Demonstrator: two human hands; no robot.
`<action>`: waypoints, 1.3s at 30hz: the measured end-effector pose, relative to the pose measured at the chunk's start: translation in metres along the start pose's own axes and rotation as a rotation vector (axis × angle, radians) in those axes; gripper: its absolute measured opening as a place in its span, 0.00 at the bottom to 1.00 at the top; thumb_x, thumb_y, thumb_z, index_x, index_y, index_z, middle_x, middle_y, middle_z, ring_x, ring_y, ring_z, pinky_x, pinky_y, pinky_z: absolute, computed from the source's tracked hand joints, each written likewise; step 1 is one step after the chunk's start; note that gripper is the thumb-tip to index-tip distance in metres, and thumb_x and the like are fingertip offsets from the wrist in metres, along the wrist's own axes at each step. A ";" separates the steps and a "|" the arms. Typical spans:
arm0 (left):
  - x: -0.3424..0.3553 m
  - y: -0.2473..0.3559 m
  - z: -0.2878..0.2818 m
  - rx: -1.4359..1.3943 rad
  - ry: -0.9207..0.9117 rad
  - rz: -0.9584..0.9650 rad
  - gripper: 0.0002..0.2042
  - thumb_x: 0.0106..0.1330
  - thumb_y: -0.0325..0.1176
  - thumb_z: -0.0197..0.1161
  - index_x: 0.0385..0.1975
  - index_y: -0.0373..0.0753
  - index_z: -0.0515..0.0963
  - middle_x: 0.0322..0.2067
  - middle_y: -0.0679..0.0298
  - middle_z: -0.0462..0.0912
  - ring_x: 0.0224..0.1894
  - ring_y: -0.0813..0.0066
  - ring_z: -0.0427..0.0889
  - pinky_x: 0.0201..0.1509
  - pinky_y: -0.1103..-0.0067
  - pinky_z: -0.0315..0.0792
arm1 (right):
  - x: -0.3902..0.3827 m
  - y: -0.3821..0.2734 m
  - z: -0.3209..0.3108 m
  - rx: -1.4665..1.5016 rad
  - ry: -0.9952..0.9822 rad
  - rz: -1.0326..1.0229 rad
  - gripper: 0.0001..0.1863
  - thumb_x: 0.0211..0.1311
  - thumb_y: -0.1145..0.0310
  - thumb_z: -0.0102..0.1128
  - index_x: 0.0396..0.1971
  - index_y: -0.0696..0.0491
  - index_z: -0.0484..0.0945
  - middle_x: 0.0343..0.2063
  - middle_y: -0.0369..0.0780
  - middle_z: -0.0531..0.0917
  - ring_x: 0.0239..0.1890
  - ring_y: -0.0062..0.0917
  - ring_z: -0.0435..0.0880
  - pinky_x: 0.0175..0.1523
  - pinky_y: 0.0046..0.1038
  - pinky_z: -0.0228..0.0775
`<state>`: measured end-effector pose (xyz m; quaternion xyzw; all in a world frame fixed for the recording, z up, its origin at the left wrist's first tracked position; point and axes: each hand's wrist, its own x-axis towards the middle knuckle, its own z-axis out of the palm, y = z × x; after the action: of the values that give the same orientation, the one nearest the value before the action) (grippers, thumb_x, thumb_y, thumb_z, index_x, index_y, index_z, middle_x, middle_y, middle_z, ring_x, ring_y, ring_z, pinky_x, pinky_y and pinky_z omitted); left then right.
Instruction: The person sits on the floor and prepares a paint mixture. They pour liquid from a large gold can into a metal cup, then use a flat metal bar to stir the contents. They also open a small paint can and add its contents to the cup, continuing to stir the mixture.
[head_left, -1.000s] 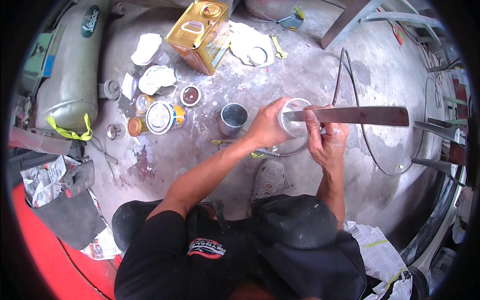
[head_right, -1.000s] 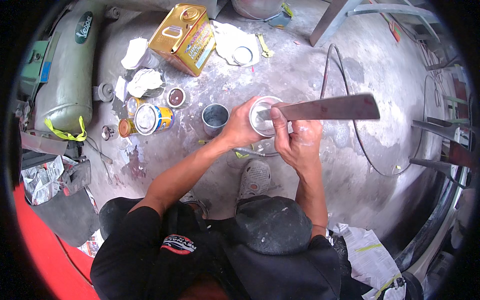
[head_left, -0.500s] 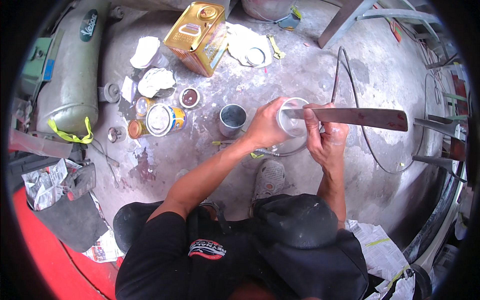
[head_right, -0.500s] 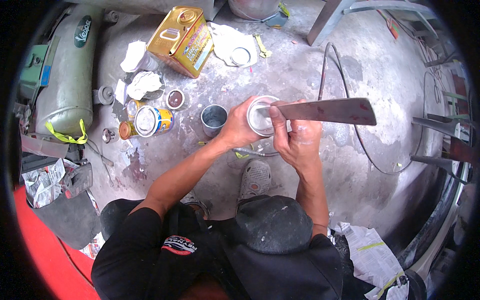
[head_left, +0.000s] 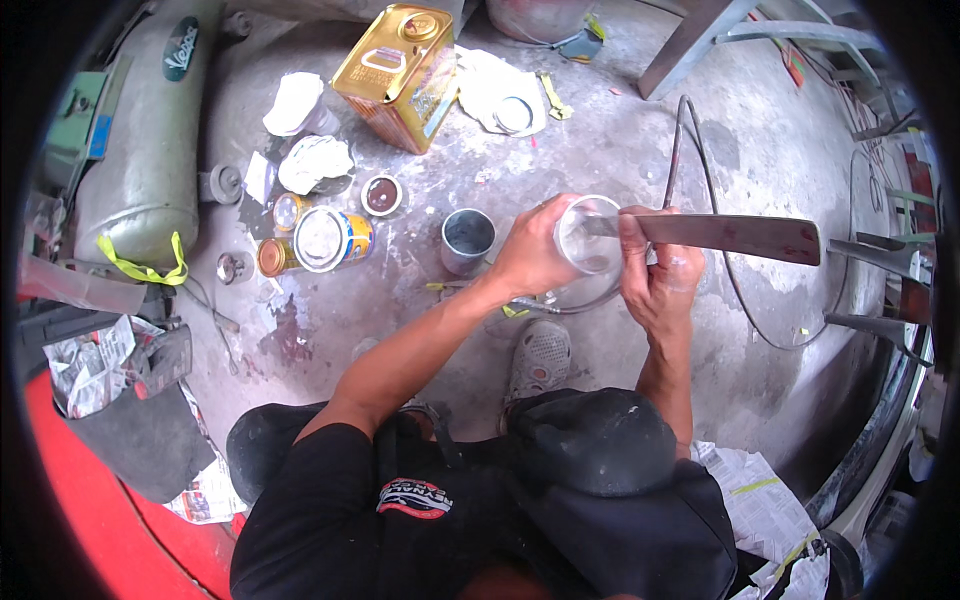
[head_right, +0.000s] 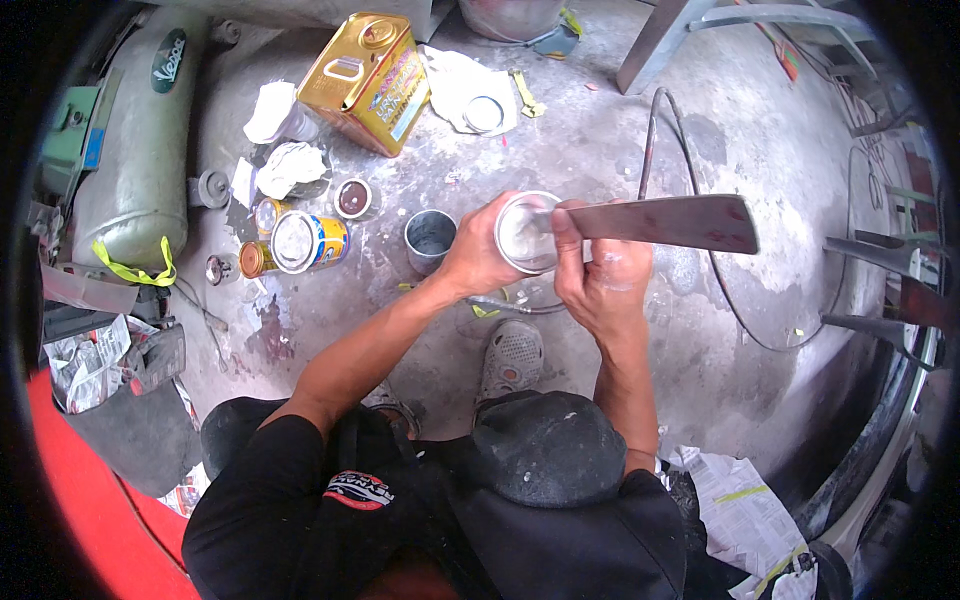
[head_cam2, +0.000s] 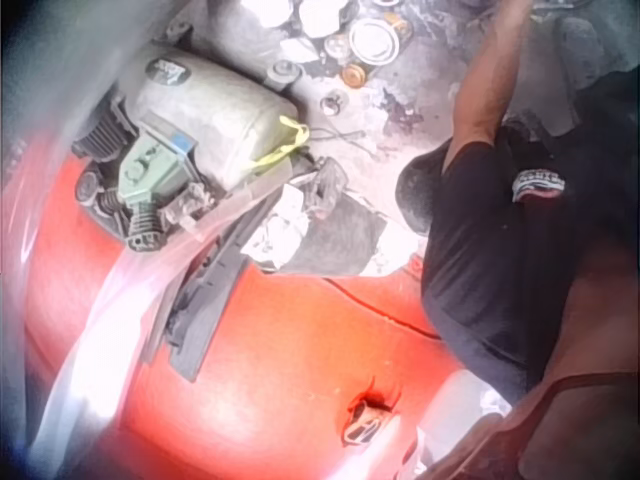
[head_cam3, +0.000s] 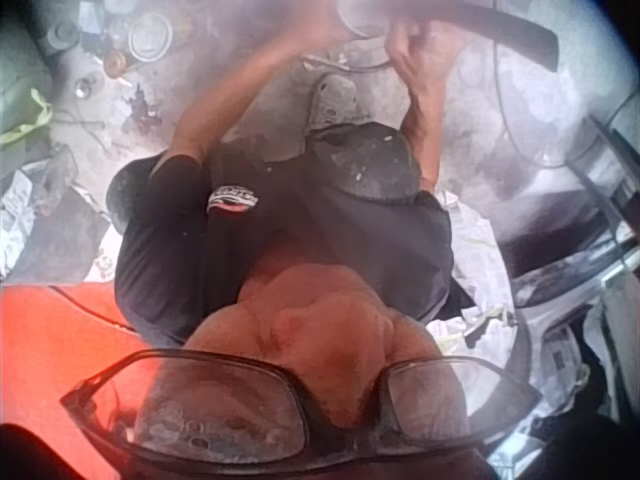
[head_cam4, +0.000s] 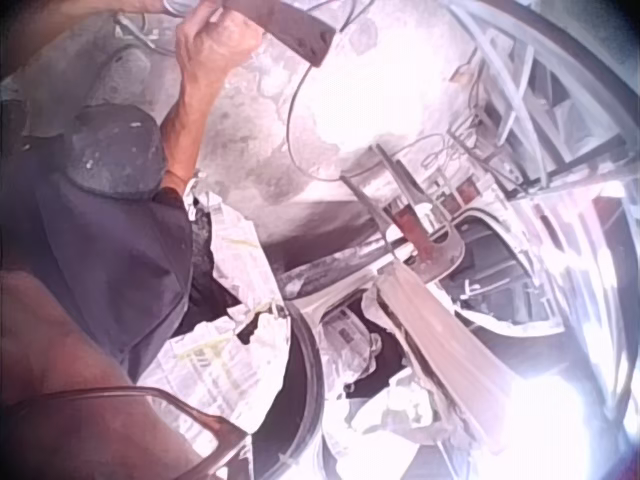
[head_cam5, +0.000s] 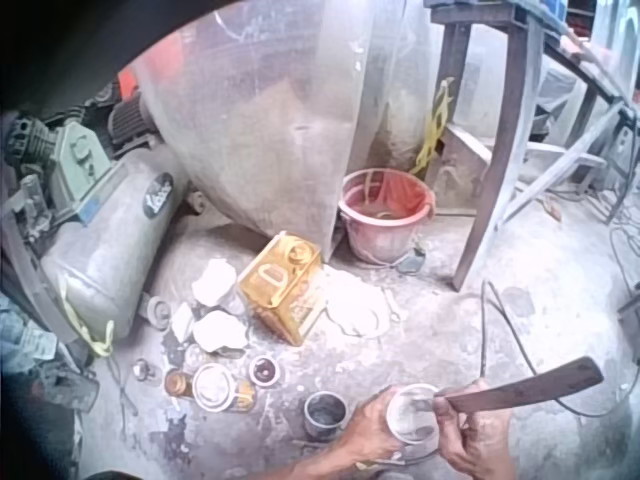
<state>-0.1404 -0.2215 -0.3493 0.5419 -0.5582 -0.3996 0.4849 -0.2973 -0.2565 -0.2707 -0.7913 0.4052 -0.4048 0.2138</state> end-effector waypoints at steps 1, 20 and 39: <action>0.000 -0.001 0.000 -0.007 0.000 -0.005 0.30 0.47 0.34 0.83 0.51 0.40 0.77 0.44 0.58 0.87 0.47 0.66 0.87 0.51 0.71 0.80 | 0.001 0.001 0.000 -0.004 -0.021 -0.047 0.03 0.62 0.75 0.69 0.33 0.58 0.84 0.24 0.44 0.84 0.26 0.36 0.84 0.33 0.33 0.72; 0.002 -0.008 0.002 0.021 0.014 0.061 0.28 0.48 0.34 0.81 0.50 0.39 0.77 0.44 0.57 0.86 0.48 0.62 0.87 0.51 0.69 0.80 | 0.001 0.001 0.003 -0.036 0.009 -0.071 0.03 0.62 0.75 0.68 0.34 0.57 0.84 0.23 0.43 0.84 0.26 0.36 0.83 0.33 0.33 0.72; -0.001 -0.003 0.003 -0.032 -0.012 0.021 0.28 0.47 0.35 0.80 0.49 0.39 0.76 0.43 0.56 0.86 0.47 0.60 0.87 0.51 0.69 0.79 | -0.001 0.000 0.010 0.003 0.048 0.023 0.03 0.64 0.73 0.67 0.34 0.57 0.84 0.25 0.44 0.84 0.27 0.40 0.84 0.34 0.34 0.73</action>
<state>-0.1431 -0.2212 -0.3534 0.5257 -0.5603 -0.4067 0.4943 -0.2899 -0.2558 -0.2767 -0.7764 0.4188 -0.4217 0.2098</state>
